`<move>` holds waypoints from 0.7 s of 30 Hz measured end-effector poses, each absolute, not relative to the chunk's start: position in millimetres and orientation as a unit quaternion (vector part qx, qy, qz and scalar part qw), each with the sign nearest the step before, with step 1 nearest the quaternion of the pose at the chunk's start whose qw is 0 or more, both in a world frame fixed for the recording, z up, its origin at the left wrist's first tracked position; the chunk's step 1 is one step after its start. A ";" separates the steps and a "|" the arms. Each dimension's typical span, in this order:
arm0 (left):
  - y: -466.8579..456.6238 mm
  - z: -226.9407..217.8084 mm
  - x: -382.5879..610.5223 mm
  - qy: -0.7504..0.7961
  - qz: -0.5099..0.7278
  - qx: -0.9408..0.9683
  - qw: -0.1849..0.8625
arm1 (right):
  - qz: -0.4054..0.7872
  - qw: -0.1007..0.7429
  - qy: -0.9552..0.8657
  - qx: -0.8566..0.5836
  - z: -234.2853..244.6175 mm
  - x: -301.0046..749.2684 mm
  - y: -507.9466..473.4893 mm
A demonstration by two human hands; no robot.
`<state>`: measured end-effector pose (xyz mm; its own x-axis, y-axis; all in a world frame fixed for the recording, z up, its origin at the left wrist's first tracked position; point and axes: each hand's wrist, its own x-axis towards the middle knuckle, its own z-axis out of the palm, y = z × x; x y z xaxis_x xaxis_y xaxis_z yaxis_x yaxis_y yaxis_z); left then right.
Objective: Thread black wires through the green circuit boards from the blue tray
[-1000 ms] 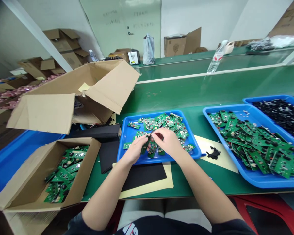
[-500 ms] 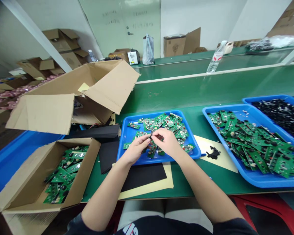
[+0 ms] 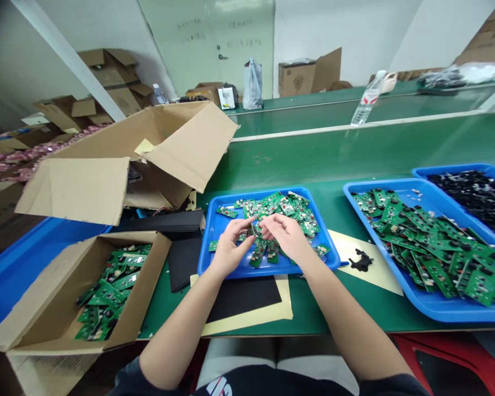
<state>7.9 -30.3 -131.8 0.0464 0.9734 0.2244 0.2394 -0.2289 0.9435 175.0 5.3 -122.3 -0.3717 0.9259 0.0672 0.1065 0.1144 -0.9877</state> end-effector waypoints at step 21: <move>-30.7 -129.2 5.6 0.461 0.535 0.699 0.110 | 0.654 0.324 -0.583 -0.356 -108.0 176.4 -3.2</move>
